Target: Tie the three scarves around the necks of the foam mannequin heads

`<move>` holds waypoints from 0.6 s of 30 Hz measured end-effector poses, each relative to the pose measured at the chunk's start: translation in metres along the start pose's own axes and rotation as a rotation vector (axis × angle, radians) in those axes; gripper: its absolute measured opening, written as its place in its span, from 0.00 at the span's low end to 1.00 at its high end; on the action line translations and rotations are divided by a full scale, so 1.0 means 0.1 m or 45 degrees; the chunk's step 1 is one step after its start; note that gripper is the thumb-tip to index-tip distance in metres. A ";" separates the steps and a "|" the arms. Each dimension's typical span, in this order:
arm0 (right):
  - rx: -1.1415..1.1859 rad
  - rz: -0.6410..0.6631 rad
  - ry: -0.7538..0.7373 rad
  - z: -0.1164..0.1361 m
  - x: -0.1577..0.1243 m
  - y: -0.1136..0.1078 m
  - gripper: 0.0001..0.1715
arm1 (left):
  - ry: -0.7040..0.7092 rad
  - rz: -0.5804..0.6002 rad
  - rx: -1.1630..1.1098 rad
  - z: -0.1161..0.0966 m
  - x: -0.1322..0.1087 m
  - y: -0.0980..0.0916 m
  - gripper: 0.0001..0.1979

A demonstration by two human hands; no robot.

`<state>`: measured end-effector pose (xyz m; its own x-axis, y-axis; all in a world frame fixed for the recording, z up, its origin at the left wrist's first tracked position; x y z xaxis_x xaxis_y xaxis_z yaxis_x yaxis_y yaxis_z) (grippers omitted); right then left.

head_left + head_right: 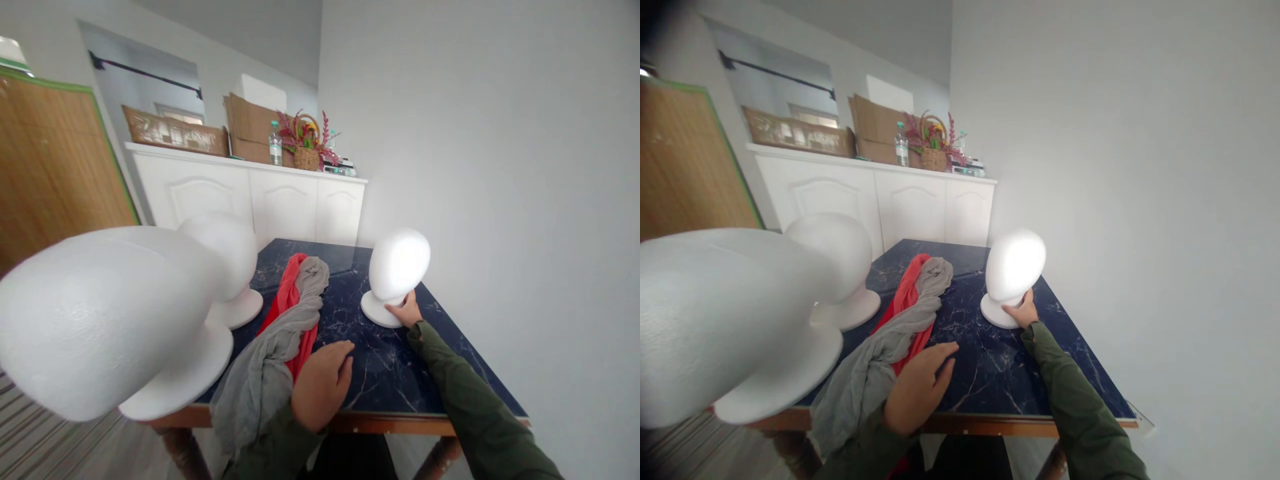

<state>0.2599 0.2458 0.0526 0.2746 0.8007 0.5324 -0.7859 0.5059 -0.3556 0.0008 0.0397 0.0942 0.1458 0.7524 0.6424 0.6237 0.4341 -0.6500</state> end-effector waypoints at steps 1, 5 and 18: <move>0.010 0.039 -0.011 0.00 0.00 0.03 0.56 | -0.023 -0.022 0.051 0.08 0.08 -0.13 0.17; 0.012 0.162 -0.012 -0.02 0.00 0.08 0.52 | -0.146 0.031 0.330 0.58 0.36 -0.41 0.20; -0.052 0.134 -0.037 0.04 -0.07 0.13 0.53 | -0.609 0.395 0.676 1.54 0.29 -0.22 0.26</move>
<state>0.2456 0.2452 0.0476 0.1751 0.8408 0.5123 -0.7860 0.4327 -0.4415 -0.1269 0.1276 0.0647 -0.1691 0.9577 0.2329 0.1397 0.2572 -0.9562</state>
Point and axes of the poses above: each hand's wrist, its own x-axis towards the middle knuckle, its own y-axis out of the palm, z = x × y, the point moved 9 cm from there along x, towards the middle knuckle, and after that the axes turned 9 degrees about -z, right-handed, at the moved point
